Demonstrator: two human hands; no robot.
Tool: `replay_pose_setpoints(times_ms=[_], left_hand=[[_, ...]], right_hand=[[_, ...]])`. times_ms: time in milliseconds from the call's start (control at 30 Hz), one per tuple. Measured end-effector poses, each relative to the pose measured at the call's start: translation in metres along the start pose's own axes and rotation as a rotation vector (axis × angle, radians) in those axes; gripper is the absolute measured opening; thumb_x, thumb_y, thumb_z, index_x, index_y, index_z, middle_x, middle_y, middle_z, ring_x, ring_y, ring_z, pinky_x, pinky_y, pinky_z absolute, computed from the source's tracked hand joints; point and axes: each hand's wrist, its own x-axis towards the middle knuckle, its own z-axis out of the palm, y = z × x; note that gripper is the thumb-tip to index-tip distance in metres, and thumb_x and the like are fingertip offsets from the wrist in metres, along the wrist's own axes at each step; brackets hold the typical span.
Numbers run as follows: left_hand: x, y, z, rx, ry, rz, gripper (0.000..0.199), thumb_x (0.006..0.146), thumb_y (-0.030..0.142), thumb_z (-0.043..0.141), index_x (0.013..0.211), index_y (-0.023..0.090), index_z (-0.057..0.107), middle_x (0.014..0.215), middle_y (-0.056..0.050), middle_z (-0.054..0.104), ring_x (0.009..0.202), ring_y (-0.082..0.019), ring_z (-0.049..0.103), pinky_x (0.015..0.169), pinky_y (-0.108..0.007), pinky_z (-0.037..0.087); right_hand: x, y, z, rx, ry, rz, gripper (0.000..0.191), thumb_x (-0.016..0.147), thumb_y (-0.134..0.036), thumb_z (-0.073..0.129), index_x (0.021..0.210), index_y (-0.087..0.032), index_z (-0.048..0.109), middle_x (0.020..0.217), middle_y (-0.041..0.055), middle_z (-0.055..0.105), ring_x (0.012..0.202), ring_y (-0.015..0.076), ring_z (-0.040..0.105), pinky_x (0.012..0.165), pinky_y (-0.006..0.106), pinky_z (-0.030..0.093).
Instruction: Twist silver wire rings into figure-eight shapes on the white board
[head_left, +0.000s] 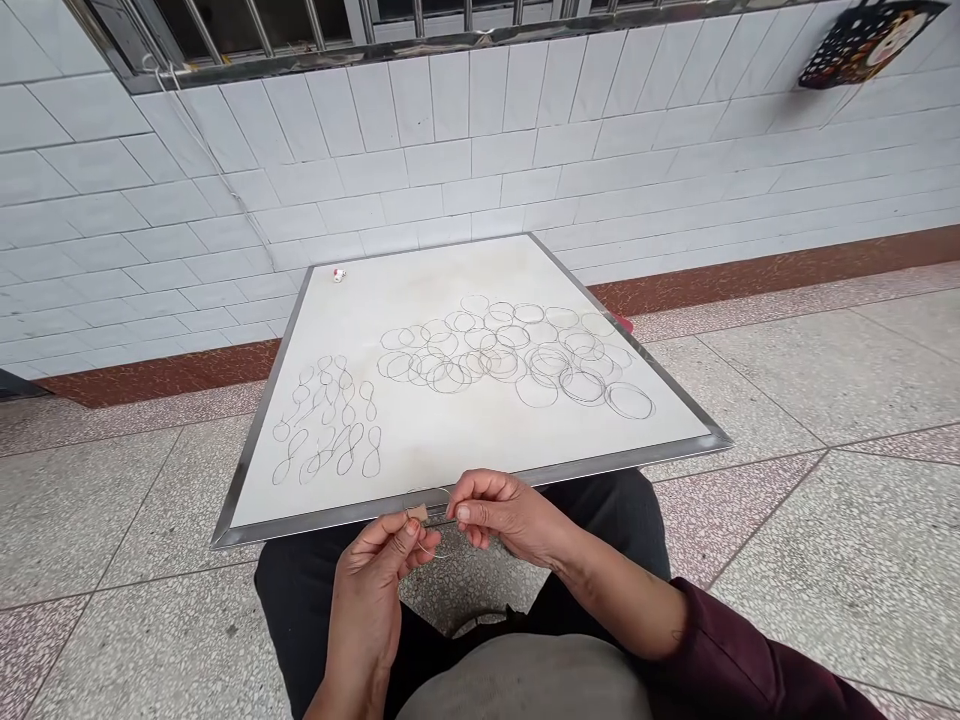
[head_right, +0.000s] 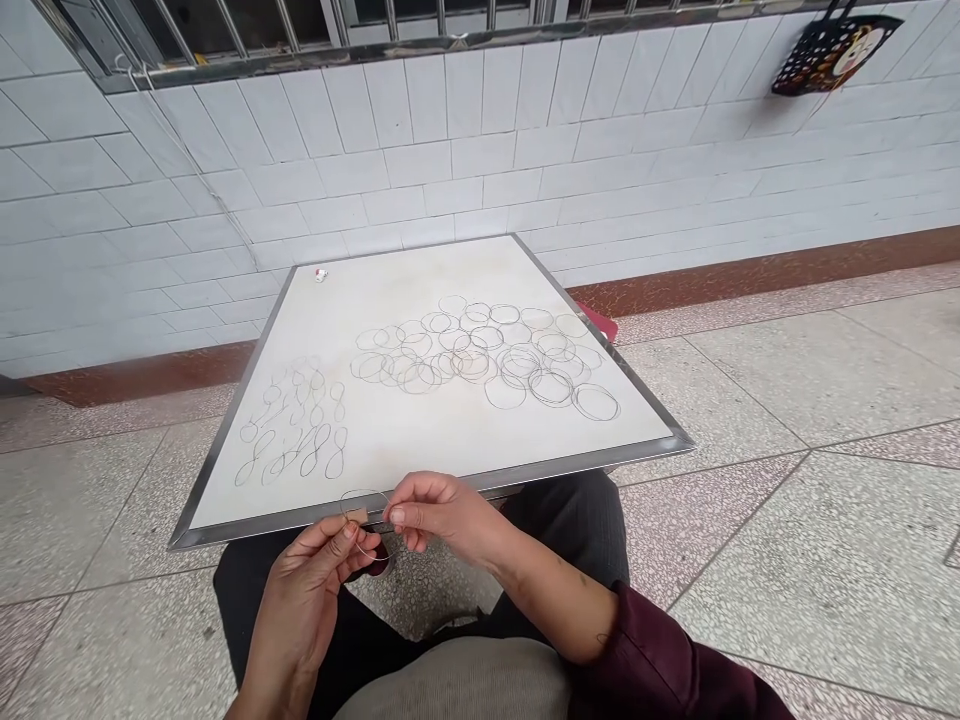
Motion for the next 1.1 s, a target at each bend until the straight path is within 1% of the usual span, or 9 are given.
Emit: replay_pose_setpoints(times_ms=[100,233,367,467,600,800,967,1100], left_hand=[[0.002,-0.002,-0.002,0.005,0.019,0.006,0.031,0.056,0.034,0.089,0.079,0.015,0.078,0.084,-0.007,0.074,0.074,-0.02,0.069,0.061,-0.027,0.054],[0.005,-0.004,-0.002,-0.05,0.028,0.0,0.031,0.057,0.032,0.089,0.082,0.016,0.079,0.08,-0.006,0.074,0.073,-0.014,0.063,0.059,-0.021,0.049],[0.005,-0.002,0.0,-0.173,0.017,-0.065,0.029,0.052,0.028,0.092,0.075,0.017,0.079,0.081,-0.006,0.074,0.069,-0.011,0.061,0.057,-0.018,0.047],[0.003,0.001,0.002,-0.195,-0.002,-0.1,0.032,0.049,0.027,0.093,0.075,0.015,0.079,0.073,-0.006,0.072,0.063,-0.009,0.06,0.055,-0.017,0.047],[0.0,0.002,0.002,-0.147,-0.009,-0.104,0.037,0.048,0.027,0.094,0.079,0.014,0.08,0.069,-0.005,0.071,0.058,-0.009,0.058,0.055,-0.017,0.049],[-0.002,0.002,0.001,-0.052,-0.001,-0.035,0.034,0.05,0.033,0.092,0.076,0.015,0.079,0.068,-0.005,0.072,0.056,-0.009,0.057,0.055,-0.02,0.05],[-0.004,-0.002,0.002,0.067,-0.046,0.034,0.028,0.058,0.036,0.088,0.073,0.015,0.079,0.071,-0.005,0.072,0.059,-0.011,0.057,0.056,-0.022,0.05],[-0.005,-0.004,0.001,0.145,-0.09,0.078,0.022,0.066,0.036,0.083,0.074,0.016,0.079,0.077,-0.005,0.072,0.062,-0.011,0.056,0.059,-0.023,0.049]], right_hand=[[0.001,0.001,0.0,0.02,0.036,-0.005,0.025,0.077,-0.038,0.078,0.083,-0.015,0.067,0.068,-0.0025,0.063,0.052,0.006,0.056,0.046,0.016,0.041],[0.003,0.003,-0.002,0.059,0.075,-0.017,0.026,0.078,-0.04,0.077,0.081,-0.015,0.067,0.069,-0.0023,0.063,0.05,0.0051,0.055,0.046,0.017,0.043],[0.003,0.004,-0.004,0.16,0.066,-0.005,0.026,0.076,-0.037,0.079,0.084,-0.015,0.069,0.072,-0.0015,0.064,0.053,0.0043,0.055,0.05,0.016,0.044],[0.002,0.006,-0.004,0.201,0.039,-0.005,0.026,0.074,-0.036,0.082,0.085,-0.015,0.07,0.069,-0.002,0.063,0.053,0.0043,0.054,0.051,0.016,0.044],[0.001,0.008,0.0,0.191,0.013,0.007,0.029,0.072,-0.038,0.083,0.081,-0.015,0.067,0.061,-0.0034,0.06,0.048,0.0048,0.053,0.047,0.016,0.041],[0.002,0.008,0.009,0.127,0.04,0.003,0.031,0.071,-0.039,0.083,0.079,-0.016,0.065,0.059,-0.0048,0.058,0.047,0.0052,0.051,0.047,0.017,0.041],[0.004,0.014,0.012,0.087,0.03,-0.003,0.03,0.072,-0.036,0.082,0.08,-0.016,0.062,0.058,-0.0062,0.056,0.045,0.0049,0.046,0.044,0.017,0.035],[0.006,0.019,0.014,0.071,0.05,0.039,0.033,0.07,-0.037,0.083,0.081,-0.017,0.059,0.062,-0.006,0.058,0.046,0.0046,0.045,0.042,0.017,0.032]])
